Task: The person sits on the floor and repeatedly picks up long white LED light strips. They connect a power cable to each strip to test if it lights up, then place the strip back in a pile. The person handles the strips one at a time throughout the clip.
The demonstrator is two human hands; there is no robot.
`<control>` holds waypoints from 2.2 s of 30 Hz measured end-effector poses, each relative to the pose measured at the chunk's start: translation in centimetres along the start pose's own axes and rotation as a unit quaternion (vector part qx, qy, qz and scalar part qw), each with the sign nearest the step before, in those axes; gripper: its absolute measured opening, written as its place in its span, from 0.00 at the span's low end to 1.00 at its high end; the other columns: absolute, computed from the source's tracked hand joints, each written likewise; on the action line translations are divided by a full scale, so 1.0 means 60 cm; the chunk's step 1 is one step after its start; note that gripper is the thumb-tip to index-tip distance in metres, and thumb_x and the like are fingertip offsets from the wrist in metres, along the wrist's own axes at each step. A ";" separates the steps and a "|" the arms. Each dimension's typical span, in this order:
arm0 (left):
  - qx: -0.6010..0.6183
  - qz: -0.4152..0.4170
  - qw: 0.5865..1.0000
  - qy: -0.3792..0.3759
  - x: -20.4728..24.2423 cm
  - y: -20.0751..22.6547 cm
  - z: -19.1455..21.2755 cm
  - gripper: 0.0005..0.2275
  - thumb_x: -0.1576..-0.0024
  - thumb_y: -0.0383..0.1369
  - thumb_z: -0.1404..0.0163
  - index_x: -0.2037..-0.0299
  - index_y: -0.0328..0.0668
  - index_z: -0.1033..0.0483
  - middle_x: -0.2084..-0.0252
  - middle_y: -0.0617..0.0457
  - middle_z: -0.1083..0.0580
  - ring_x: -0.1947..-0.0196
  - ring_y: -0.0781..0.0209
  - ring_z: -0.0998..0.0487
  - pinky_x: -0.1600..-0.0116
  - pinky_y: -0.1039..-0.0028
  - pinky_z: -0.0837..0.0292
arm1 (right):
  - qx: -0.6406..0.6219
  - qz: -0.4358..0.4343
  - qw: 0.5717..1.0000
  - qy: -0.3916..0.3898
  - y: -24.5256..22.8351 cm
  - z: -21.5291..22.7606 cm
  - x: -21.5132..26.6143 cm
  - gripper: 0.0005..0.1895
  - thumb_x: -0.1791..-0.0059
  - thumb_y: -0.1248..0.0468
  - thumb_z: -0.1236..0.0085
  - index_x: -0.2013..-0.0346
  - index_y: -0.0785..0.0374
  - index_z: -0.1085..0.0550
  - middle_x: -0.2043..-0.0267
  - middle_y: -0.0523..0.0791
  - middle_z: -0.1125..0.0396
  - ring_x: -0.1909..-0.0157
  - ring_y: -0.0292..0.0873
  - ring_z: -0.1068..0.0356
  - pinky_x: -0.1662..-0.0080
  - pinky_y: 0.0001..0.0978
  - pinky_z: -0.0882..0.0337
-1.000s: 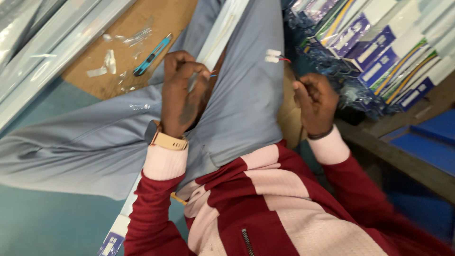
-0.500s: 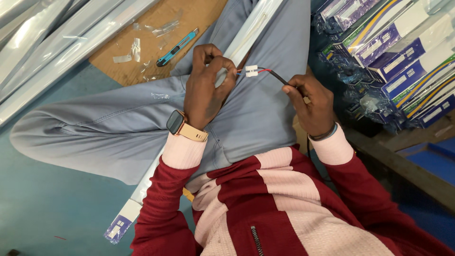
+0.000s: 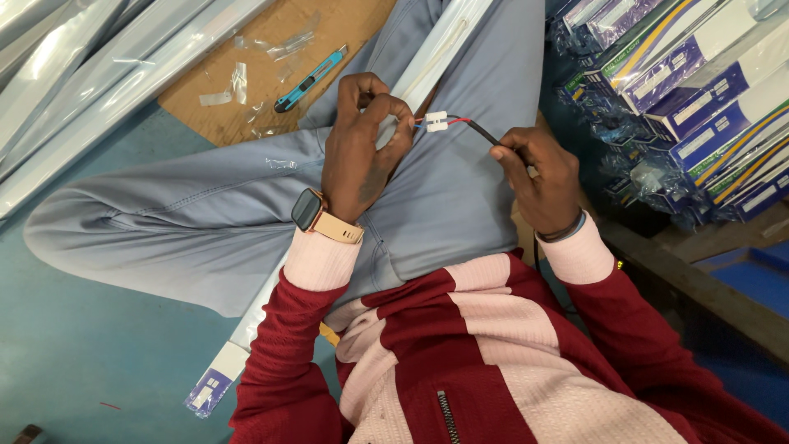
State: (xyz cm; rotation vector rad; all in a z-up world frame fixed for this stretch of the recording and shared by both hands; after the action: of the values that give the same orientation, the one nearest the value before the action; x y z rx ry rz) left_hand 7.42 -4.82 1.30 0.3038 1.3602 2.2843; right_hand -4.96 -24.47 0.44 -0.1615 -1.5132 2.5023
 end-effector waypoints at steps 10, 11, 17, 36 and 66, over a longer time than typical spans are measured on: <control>0.014 0.012 1.000 0.001 0.003 -0.007 0.000 0.05 0.42 0.25 0.41 0.59 0.41 0.24 0.49 0.50 0.36 0.50 0.52 0.25 0.46 0.64 0.25 | 0.028 0.027 0.999 0.005 -0.008 -0.002 0.000 0.06 0.43 0.71 0.38 0.58 0.70 0.28 0.69 0.46 0.32 0.74 0.32 0.34 0.71 0.24 0.38; 0.015 0.013 1.000 0.001 0.003 -0.007 0.000 0.05 0.42 0.25 0.41 0.59 0.40 0.24 0.49 0.50 0.36 0.50 0.52 0.25 0.46 0.64 0.25 | 0.029 0.032 0.999 0.005 -0.009 -0.002 0.000 0.06 0.43 0.71 0.38 0.58 0.70 0.28 0.69 0.45 0.32 0.73 0.32 0.34 0.70 0.24 0.38; 0.002 0.026 1.000 -0.015 0.000 -0.009 0.001 0.05 0.40 0.30 0.42 0.58 0.44 0.24 0.47 0.47 0.35 0.46 0.45 0.26 0.47 0.60 0.25 | 0.009 0.007 1.000 0.017 0.002 -0.002 0.007 0.07 0.42 0.68 0.38 0.57 0.70 0.27 0.70 0.45 0.33 0.74 0.34 0.37 0.69 0.26 0.38; -0.033 -0.033 0.996 -0.081 0.038 -0.067 0.001 0.03 0.36 0.23 0.45 0.56 0.35 0.27 0.48 0.47 0.39 0.40 0.55 0.34 0.35 0.69 0.39 | 0.004 0.088 0.996 0.022 -0.012 -0.002 0.021 0.06 0.40 0.65 0.44 0.51 0.64 0.30 0.56 0.49 0.32 0.56 0.51 0.27 0.54 0.38 0.26; -0.047 -0.012 0.995 -0.082 0.044 -0.075 0.001 0.06 0.34 0.32 0.47 0.57 0.37 0.27 0.48 0.49 0.40 0.40 0.56 0.35 0.33 0.69 0.39 | 0.041 0.067 0.997 0.012 -0.003 -0.010 0.020 0.08 0.40 0.62 0.45 0.51 0.62 0.31 0.61 0.46 0.31 0.65 0.46 0.27 0.62 0.35 0.28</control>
State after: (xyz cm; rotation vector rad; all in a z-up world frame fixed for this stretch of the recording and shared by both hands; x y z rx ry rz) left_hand 6.38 -1.65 -2.74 0.4308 1.1649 2.2430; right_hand -5.98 -23.56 0.35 -0.2882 -1.4311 2.6510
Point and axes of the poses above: each hand's wrist, its own x-axis away from the middle knuckle, its own z-axis out of the back of the hand, y = z × x, the point moved 9 cm from there along -x, towards the middle knuckle
